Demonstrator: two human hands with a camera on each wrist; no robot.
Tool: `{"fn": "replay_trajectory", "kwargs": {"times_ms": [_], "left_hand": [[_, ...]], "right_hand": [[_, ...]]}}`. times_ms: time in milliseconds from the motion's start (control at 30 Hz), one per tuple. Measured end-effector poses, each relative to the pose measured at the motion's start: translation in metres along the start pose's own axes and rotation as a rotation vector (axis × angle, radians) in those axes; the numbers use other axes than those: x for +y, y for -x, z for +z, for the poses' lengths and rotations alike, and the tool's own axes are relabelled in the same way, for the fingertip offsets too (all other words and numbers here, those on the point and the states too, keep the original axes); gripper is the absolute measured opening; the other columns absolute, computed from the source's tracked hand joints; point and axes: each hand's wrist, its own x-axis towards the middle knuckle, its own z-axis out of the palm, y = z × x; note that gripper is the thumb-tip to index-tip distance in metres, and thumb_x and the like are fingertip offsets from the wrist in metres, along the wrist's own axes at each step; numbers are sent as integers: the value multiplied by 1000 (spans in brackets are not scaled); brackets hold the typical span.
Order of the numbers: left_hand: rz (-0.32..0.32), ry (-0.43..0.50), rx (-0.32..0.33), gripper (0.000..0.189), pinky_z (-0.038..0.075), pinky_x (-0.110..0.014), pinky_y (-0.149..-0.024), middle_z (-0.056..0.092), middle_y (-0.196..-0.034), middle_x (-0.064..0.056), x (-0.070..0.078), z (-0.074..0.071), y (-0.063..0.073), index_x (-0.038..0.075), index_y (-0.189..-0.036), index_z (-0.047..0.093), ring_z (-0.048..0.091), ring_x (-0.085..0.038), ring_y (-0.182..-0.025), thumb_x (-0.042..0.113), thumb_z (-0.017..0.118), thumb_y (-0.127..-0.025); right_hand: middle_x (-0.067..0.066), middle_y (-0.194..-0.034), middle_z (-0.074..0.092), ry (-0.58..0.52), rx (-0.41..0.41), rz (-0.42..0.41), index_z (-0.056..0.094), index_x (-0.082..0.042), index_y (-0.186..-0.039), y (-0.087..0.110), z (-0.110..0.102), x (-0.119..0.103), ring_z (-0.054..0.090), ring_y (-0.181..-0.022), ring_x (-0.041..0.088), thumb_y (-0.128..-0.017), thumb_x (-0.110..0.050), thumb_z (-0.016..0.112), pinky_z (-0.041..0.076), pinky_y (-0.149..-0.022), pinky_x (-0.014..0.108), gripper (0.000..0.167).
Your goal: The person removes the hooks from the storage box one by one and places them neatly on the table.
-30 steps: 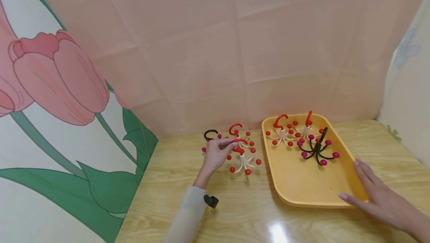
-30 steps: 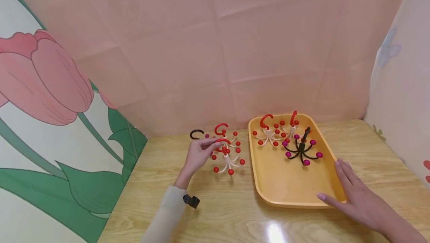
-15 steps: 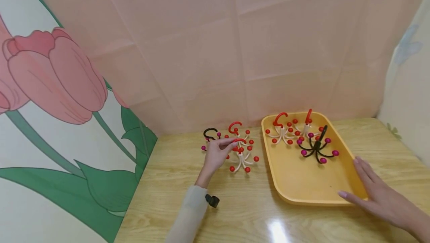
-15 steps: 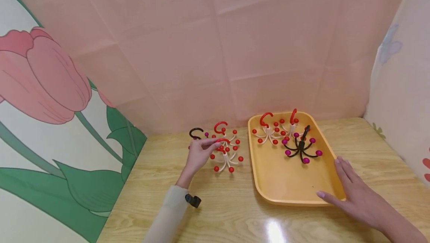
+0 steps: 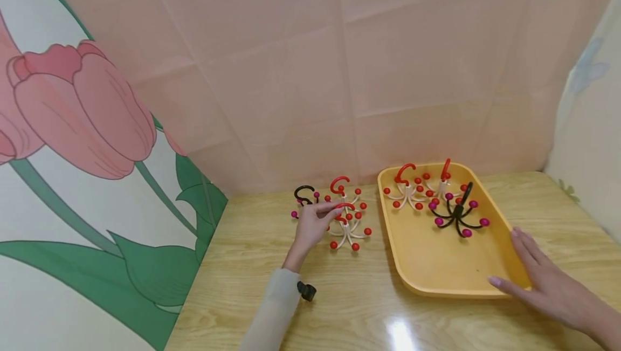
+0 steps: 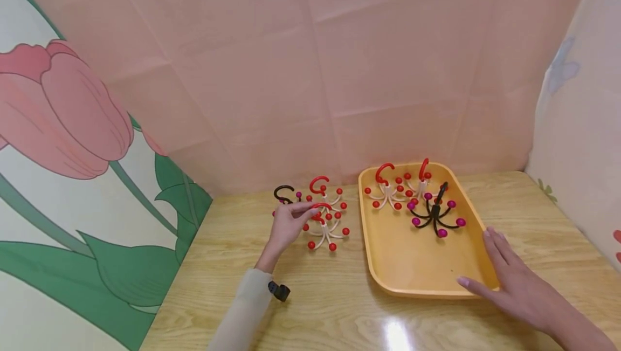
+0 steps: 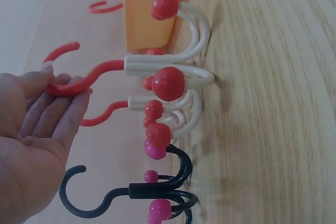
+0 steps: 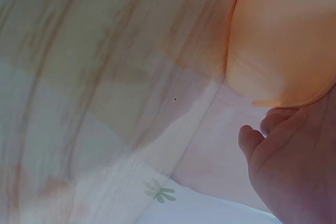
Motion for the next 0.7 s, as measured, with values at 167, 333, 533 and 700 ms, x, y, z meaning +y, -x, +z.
{"fn": "replay_trajectory", "kwargs": {"times_ms": [167, 333, 533, 700], "left_hand": [[-24, 17, 3, 22, 62, -23, -79, 82, -113, -9, -1, 1, 1, 21, -118, 82, 78, -33, -105, 28, 77, -98], [-36, 23, 7, 21, 64, -33, -83, 82, -112, -10, -1, 1, 2, 20, -118, 82, 79, -29, -103, 25, 77, -98], [-13, 20, -2, 22, 65, -41, -85, 82, -113, -9, 2, 0, 2, 18, -119, 81, 79, -28, -102, 23, 76, -99], [0, -6, -24, 25, 63, -27, -86, 81, -116, -6, 6, 0, 2, 18, -123, 80, 78, -29, -105, 27, 75, -99]], "right_hand": [[19, -171, -27, -4, 2, -9, -15, -8, -166, 1, 0, -1, -1, -150, 69, -101, -51, 66, 23, -97, 89, 113], [18, -172, -27, 2, 5, -13, -15, -9, -166, 3, -1, -2, 3, -148, 71, -101, -51, 66, 24, -95, 88, 112], [19, -172, -26, -3, 5, -13, -14, -7, -166, 2, 0, -2, 1, -149, 70, -101, -50, 66, 23, -96, 88, 112], [18, -172, -27, -10, 1, -16, -14, -7, -166, 2, 0, -1, -3, -150, 68, -101, -50, 66, 22, -97, 89, 112]]}}
